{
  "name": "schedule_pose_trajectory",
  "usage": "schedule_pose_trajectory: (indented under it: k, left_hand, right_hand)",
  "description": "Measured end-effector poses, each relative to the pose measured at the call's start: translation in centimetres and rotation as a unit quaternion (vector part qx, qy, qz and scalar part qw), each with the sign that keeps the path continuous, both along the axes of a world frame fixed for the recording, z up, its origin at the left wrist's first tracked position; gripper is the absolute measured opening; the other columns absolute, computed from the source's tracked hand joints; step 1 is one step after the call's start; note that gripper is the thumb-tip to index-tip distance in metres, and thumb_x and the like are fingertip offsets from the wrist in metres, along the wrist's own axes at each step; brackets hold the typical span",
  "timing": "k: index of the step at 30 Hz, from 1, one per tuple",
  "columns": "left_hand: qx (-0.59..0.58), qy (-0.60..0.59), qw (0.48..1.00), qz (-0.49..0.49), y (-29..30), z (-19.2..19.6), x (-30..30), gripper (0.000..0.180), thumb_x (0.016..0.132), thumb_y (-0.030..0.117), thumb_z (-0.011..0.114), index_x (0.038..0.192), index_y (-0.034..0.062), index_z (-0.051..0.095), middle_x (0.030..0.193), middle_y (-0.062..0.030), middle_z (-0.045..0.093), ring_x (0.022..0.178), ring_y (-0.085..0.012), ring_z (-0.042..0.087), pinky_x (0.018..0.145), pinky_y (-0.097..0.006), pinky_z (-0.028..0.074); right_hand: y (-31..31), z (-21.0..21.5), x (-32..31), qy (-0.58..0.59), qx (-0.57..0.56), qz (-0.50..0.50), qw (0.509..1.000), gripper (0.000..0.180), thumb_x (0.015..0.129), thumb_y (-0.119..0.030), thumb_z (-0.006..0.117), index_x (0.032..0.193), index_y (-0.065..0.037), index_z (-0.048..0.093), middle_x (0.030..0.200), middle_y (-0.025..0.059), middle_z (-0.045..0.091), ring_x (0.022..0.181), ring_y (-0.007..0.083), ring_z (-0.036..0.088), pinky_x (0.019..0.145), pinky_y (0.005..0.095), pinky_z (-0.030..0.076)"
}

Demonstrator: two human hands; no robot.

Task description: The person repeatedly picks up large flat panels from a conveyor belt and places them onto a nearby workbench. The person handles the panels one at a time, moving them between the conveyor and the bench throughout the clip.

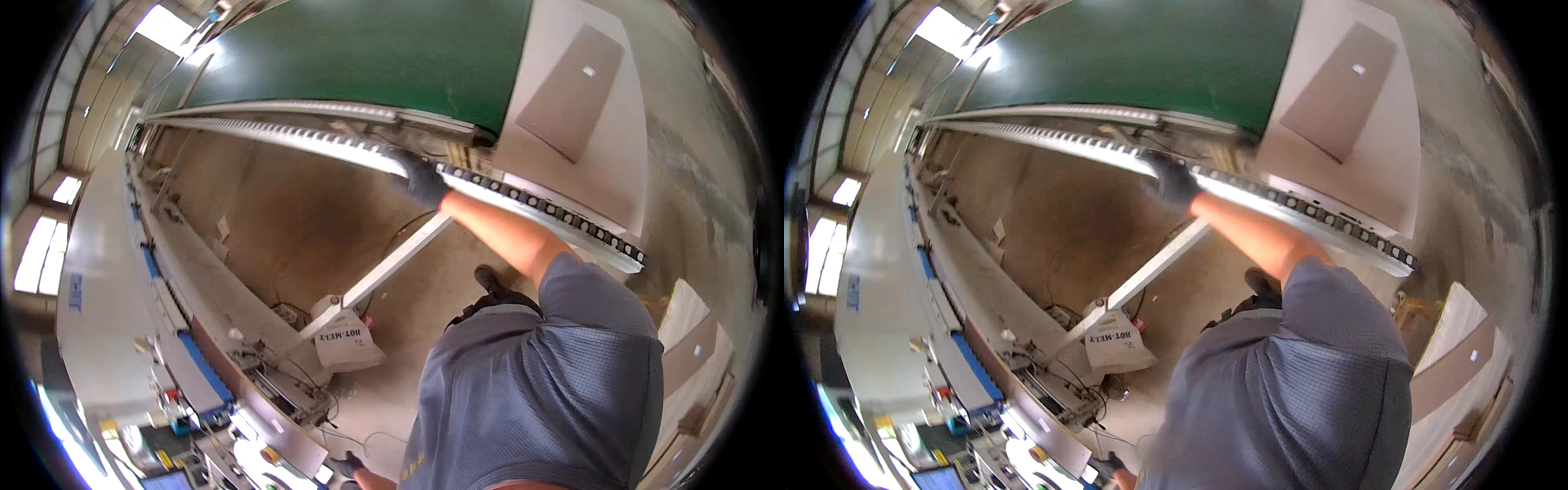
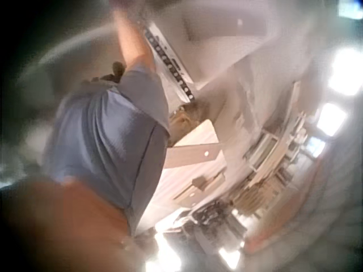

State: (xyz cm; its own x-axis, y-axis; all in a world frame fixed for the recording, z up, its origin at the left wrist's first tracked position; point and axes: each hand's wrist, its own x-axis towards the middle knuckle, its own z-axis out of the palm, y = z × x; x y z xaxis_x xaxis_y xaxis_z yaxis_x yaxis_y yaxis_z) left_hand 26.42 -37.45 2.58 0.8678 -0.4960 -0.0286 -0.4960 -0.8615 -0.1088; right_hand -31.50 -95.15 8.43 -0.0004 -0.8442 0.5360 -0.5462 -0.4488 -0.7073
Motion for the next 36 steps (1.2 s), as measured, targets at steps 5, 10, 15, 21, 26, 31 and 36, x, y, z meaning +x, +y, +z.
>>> schedule_pose_trajectory:
  k: [5,10,15,21,26,31,36]
  left_hand:
    - [0.082,0.164,0.965,-0.187,-3.8,-4.4,-10.5,0.065,0.079,0.028,0.066,0.133,0.0053,0.036,0.129,-0.0141,0.045,0.114,-0.0294,0.049,0.095,-0.036,0.041]
    - [0.157,0.332,0.865,-0.343,-9.8,-7.5,-18.0,0.049,0.078,0.02,0.063,0.122,0.0068,0.045,0.116,-0.011,0.052,0.104,-0.0264,0.053,0.088,-0.036,0.044]
    - [0.202,0.364,0.796,-0.44,-13.3,-10.4,-19.2,0.035,0.076,0.012,0.061,0.11,0.0083,0.055,0.103,-0.0079,0.058,0.094,-0.0234,0.056,0.08,-0.035,0.047]
    - [0.183,0.157,0.608,-0.757,-26.5,-11.9,-17.6,0.026,0.073,0.005,0.057,0.098,0.0104,0.061,0.092,-0.0071,0.063,0.096,-0.0224,0.059,0.08,-0.034,0.049]
    - [0.1,0.43,0.746,-0.498,-29.8,-16.5,-19.3,0.032,0.08,0.014,0.053,0.11,0.0076,0.059,0.109,-0.0118,0.062,0.105,-0.0272,0.058,0.092,-0.037,0.046]
    - [0.073,0.502,0.703,-0.498,-27.5,-16.9,-23.2,0.024,0.087,0.02,0.052,0.104,0.0063,0.06,0.11,-0.0145,0.062,0.106,-0.0299,0.057,0.092,-0.04,0.046]
    - [0.161,0.363,0.703,-0.59,-25.4,-15.3,-24.6,0.042,0.091,0.034,0.052,0.117,0.0007,0.057,0.118,-0.0186,0.06,0.107,-0.031,0.058,0.095,-0.039,0.045]
  right_hand:
    - [-5.3,-6.9,-24.1,0.109,0.151,-0.319,0.929,0.052,0.086,-0.029,0.06,0.131,-0.007,0.047,0.131,0.0233,0.049,0.119,0.0372,0.049,0.1,0.0445,0.04]
    - [4.7,-17.6,-39.0,0.314,0.281,-0.425,0.801,0.07,0.089,-0.045,0.048,0.143,-0.005,0.03,0.15,0.0191,0.023,0.14,0.0346,0.018,0.115,0.0478,0.009]
    - [9.0,-16.7,-36.2,0.355,0.284,-0.345,0.821,0.072,0.089,-0.045,0.048,0.144,-0.003,0.026,0.152,0.0188,0.018,0.142,0.0356,0.011,0.115,0.049,0.005]
    - [14.9,-13.9,-34.5,0.272,0.442,-0.186,0.835,0.08,0.089,-0.05,0.049,0.145,-0.001,0.019,0.153,0.0244,0.008,0.142,0.0385,0.003,0.115,0.0474,0.004]
    - [21.4,-9.5,-35.4,0.123,0.476,-0.334,0.804,0.05,0.087,-0.045,0.052,0.097,0.003,0.063,0.101,0.0292,0.06,0.097,0.0451,0.057,0.086,0.0467,0.045]
    - [25.8,-14.8,-36.7,-0.279,0.755,-0.184,0.564,0.062,0.09,-0.048,0.053,0.131,-0.002,0.047,0.127,0.0153,0.055,0.116,0.0281,0.05,0.097,0.0384,0.039]
    - [25.5,-17.2,-37.6,-0.212,0.66,-0.081,0.716,0.056,0.09,-0.044,0.054,0.131,-0.006,0.048,0.132,0.0112,0.052,0.113,0.0262,0.052,0.101,0.0335,0.038]
